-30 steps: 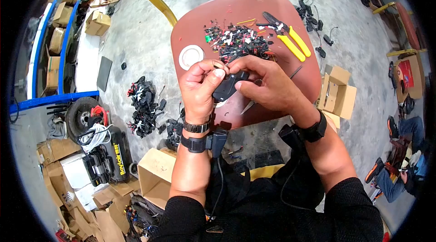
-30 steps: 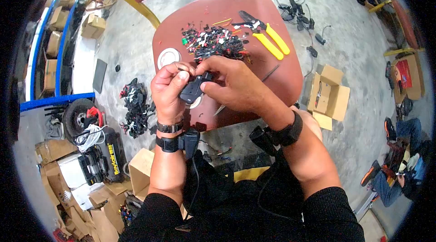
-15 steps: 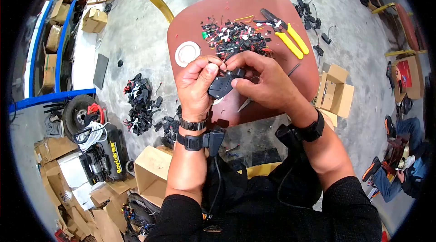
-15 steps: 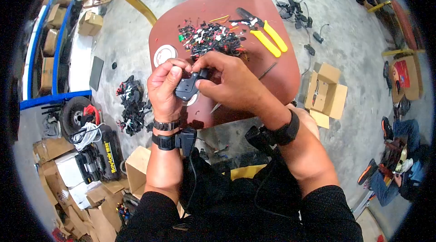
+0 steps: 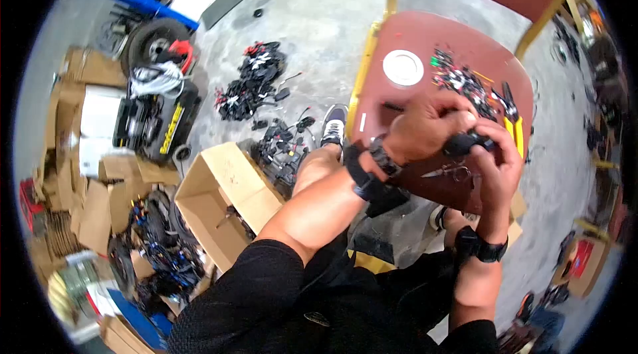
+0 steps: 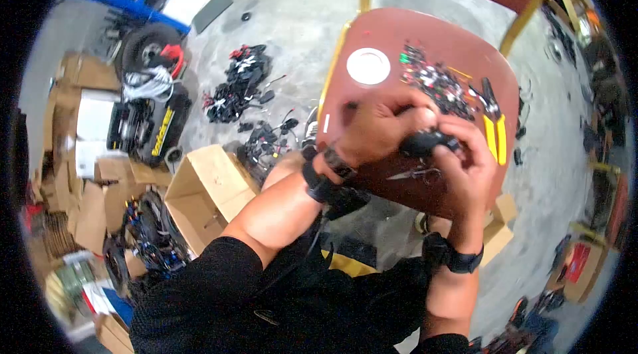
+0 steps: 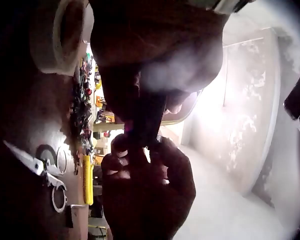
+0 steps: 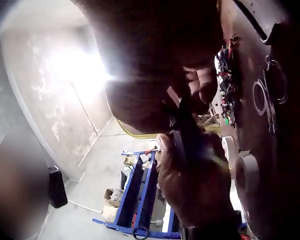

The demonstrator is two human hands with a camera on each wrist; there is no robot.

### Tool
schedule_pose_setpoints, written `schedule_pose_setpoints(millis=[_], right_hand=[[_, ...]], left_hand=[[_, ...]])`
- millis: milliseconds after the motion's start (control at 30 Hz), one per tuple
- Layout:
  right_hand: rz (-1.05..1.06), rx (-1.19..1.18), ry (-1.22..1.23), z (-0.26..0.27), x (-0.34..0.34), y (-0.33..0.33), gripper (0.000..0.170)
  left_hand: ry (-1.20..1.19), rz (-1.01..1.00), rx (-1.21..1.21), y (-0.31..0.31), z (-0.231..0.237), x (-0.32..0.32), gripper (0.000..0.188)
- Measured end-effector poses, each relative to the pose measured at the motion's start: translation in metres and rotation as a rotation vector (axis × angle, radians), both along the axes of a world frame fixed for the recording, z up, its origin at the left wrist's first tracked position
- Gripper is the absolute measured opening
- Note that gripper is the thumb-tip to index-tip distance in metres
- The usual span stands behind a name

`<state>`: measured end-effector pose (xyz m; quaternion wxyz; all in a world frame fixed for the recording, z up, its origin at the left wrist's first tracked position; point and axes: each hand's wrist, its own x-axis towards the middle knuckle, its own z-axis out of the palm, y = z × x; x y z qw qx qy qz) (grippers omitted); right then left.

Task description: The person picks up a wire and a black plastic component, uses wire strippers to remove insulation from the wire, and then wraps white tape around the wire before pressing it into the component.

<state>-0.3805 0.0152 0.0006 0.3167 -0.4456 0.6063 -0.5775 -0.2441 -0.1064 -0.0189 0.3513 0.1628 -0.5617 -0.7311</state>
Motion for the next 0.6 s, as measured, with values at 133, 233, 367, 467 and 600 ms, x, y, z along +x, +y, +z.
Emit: schedule_pose_setpoints(millis=[133,233,367,467,600], right_hand=[[-0.051,-0.078,-0.038,-0.009,-0.01,-0.002,0.026],[-0.07,-0.116,-0.129,-0.009,-0.002,-0.008,0.027],[-0.096,-0.113,-0.249,-0.022,-0.004,-0.006,0.027],[-0.115,-0.088,-0.211,-0.029,-0.003,-0.006,0.025],[-0.154,-0.082,-0.199,-0.032,0.007,-0.008,0.025]], left_hand=[[0.041,-0.03,0.027,0.013,-0.005,-0.006,0.013],[0.095,0.025,-0.122,0.012,0.001,-0.003,0.014],[0.117,0.112,-0.141,0.013,-0.002,-0.002,0.012],[0.123,0.162,-0.151,0.014,-0.002,0.002,0.013],[0.03,0.217,-0.19,0.016,-0.002,0.005,0.014]])
